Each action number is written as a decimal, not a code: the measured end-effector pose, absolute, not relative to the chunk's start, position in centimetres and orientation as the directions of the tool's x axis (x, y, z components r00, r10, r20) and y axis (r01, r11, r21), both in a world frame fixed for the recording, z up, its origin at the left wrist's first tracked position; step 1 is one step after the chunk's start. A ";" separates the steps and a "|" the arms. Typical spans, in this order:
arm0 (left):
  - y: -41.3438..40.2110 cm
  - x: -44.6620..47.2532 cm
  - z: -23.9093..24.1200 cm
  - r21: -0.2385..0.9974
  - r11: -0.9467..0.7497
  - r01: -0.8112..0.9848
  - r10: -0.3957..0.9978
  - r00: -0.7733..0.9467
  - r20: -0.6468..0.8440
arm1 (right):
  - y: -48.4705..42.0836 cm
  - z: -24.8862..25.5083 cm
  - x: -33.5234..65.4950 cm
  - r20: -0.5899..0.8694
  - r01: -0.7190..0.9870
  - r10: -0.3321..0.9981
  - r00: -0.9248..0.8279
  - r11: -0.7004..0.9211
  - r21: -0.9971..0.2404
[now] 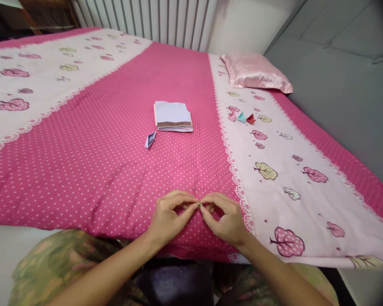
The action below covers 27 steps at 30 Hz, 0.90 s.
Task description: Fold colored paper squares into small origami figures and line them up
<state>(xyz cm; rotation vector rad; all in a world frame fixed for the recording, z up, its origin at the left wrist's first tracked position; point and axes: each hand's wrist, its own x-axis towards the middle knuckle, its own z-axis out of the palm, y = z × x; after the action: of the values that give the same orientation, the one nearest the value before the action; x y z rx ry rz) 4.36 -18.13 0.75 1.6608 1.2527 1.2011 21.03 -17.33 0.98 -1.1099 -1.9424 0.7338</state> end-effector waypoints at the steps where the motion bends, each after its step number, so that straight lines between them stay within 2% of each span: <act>1: -18.1 4.3 0.8 0.919 -0.264 0.292 0.965 0.092 0.247 | -17.3 1.0 21.0 0.338 0.441 0.883 -0.326 0.459 -0.771; 7: -18.1 4.2 0.6 0.924 -0.247 0.292 0.969 0.091 0.230 | -17.1 1.0 21.1 0.368 0.428 0.873 -0.321 0.480 -0.766; 13: -17.7 4.0 0.2 0.949 -0.160 0.270 0.987 0.064 0.148 | -17.0 0.8 21.4 0.374 0.440 0.873 -0.313 0.482 -0.757; 21: -17.6 3.6 -0.2 0.932 -0.135 0.336 0.991 0.052 0.125 | -17.0 0.5 21.6 0.371 0.431 0.874 -0.314 0.479 -0.764; 27: -17.5 3.4 -0.4 0.927 -0.122 0.354 0.992 0.061 0.107 | -16.7 0.6 22.1 0.335 0.490 0.890 -0.308 0.450 -0.746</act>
<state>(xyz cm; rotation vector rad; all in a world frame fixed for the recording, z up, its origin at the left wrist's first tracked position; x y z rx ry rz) 3.38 -17.45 -0.37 1.5853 1.3839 1.0693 22.10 -16.68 0.64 -1.1556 -1.9536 0.6800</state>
